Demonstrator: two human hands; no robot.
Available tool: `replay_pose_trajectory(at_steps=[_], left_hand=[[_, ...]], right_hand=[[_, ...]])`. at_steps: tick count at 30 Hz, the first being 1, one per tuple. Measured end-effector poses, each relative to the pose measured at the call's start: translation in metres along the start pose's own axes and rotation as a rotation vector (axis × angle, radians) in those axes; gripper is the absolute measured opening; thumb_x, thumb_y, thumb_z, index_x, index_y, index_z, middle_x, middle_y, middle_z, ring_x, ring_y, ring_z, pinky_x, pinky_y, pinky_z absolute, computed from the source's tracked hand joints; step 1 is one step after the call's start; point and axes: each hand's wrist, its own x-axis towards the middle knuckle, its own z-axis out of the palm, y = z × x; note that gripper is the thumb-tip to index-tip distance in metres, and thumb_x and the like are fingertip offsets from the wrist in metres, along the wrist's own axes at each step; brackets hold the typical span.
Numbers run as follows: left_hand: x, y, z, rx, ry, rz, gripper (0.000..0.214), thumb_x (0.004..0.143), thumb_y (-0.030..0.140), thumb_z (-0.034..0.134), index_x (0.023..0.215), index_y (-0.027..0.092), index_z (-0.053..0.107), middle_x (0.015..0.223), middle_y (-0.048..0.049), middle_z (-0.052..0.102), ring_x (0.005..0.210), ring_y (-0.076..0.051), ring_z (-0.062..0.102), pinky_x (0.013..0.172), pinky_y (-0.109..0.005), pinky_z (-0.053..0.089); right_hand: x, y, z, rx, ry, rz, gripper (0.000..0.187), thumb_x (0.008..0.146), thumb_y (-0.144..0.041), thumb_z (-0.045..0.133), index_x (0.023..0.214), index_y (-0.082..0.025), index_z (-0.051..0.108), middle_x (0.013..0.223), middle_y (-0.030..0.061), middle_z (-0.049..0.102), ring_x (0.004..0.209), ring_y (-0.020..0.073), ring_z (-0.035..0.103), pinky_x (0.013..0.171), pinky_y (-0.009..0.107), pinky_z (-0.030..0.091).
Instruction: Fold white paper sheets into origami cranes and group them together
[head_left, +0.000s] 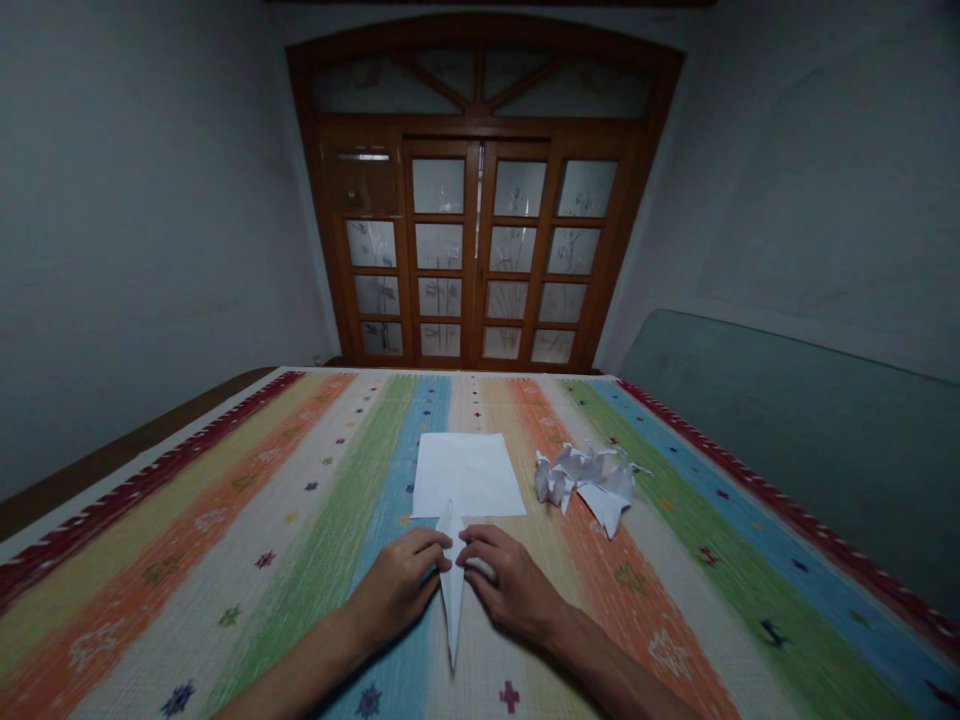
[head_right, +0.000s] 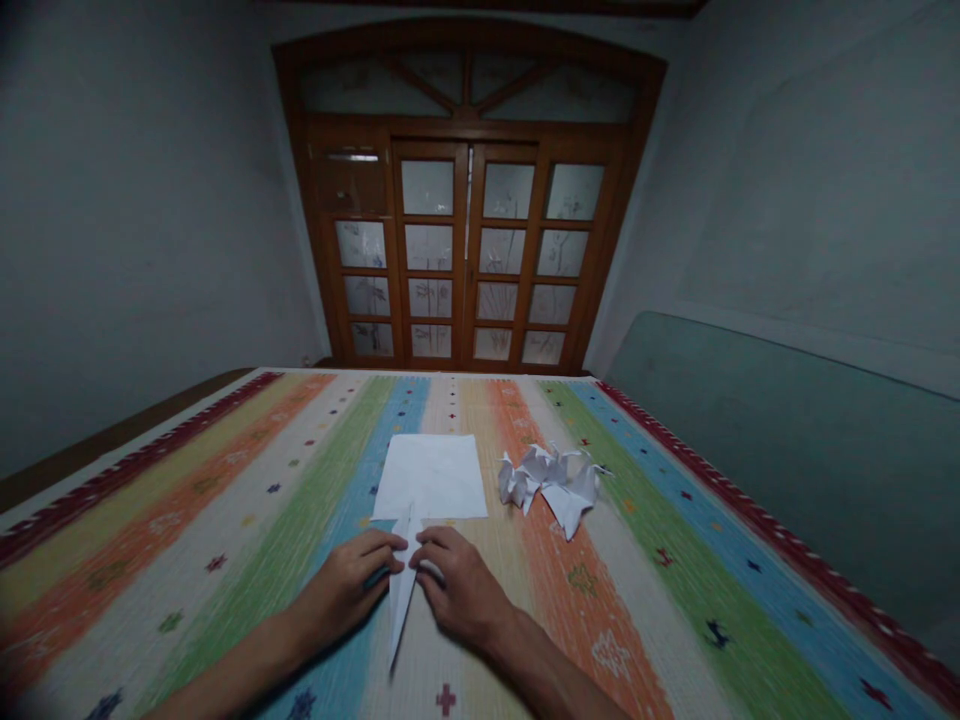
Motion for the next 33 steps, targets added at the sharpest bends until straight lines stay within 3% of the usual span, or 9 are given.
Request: replay_pose_trajectory(at_steps=[10,15,19,24,26,30,33], left_hand=[[0.001,-0.009,-0.025,0.101,-0.143,0.178,0.027,0.088,0.012,0.058,0.107,0.023,0.074,0.117,-0.0099,0.074,0.113,-0.028,0.061,0.095,-0.048,0.054],[0.001,-0.012,-0.026,0.112,-0.141,0.199,0.027,0.090,0.013,0.057,0.108,0.022,0.074,0.117,-0.0093,0.074,0.113,-0.029,0.060,0.095,-0.047,0.053],[0.002,-0.012,-0.021,0.010,-0.080,0.193,0.022,0.093,0.013,0.056,0.105,0.020,0.073,0.108,-0.0089,0.076,0.104,-0.026,0.064,0.090,-0.040,0.054],[0.004,-0.006,-0.013,-0.139,-0.016,0.037,0.010,0.093,0.022,0.063,0.093,0.019,0.072,0.089,-0.0063,0.074,0.087,-0.022,0.066,0.082,-0.034,0.051],[0.005,-0.004,-0.009,-0.194,0.005,-0.068,0.011,0.089,0.024,0.069,0.099,0.020,0.071,0.089,-0.0050,0.073,0.086,-0.022,0.065,0.081,-0.034,0.050],[0.008,-0.001,-0.002,-0.408,0.054,-0.305,0.060,0.078,0.015,0.073,0.134,0.023,0.054,0.090,-0.0011,0.071,0.085,-0.020,0.066,0.084,-0.033,0.049],[0.010,-0.001,0.002,-0.539,0.072,-0.403,0.078,0.073,0.011,0.069,0.144,0.021,0.039,0.081,0.0033,0.067,0.079,-0.018,0.065,0.085,-0.033,0.048]], right_hand=[[0.000,-0.002,-0.001,-0.027,-0.033,-0.018,0.025,0.084,-0.004,0.063,0.102,-0.020,0.071,0.120,0.0105,0.068,0.118,0.0231,0.061,0.106,0.039,0.048],[-0.001,-0.003,-0.001,-0.047,-0.041,-0.019,0.028,0.083,-0.008,0.065,0.108,-0.019,0.069,0.121,0.0115,0.066,0.118,0.0242,0.059,0.106,0.040,0.048],[-0.001,-0.005,-0.003,-0.054,-0.055,-0.027,0.029,0.081,-0.013,0.071,0.110,-0.019,0.069,0.121,0.0118,0.065,0.114,0.0245,0.060,0.101,0.038,0.050],[0.001,-0.003,-0.002,-0.066,-0.022,-0.010,0.010,0.088,-0.017,0.068,0.096,-0.020,0.073,0.105,0.0086,0.069,0.100,0.0225,0.063,0.088,0.035,0.052],[0.002,0.000,0.000,-0.049,0.005,0.014,0.006,0.088,-0.018,0.069,0.089,-0.020,0.074,0.101,0.0077,0.070,0.097,0.0219,0.063,0.086,0.034,0.051],[0.005,0.005,0.006,-0.024,0.065,0.089,0.006,0.081,-0.014,0.076,0.081,-0.019,0.073,0.099,0.0066,0.070,0.096,0.0218,0.062,0.087,0.034,0.049],[0.007,0.002,0.008,-0.044,0.069,0.139,0.010,0.078,-0.012,0.077,0.082,-0.020,0.072,0.097,0.0054,0.070,0.096,0.0225,0.061,0.088,0.035,0.047]])
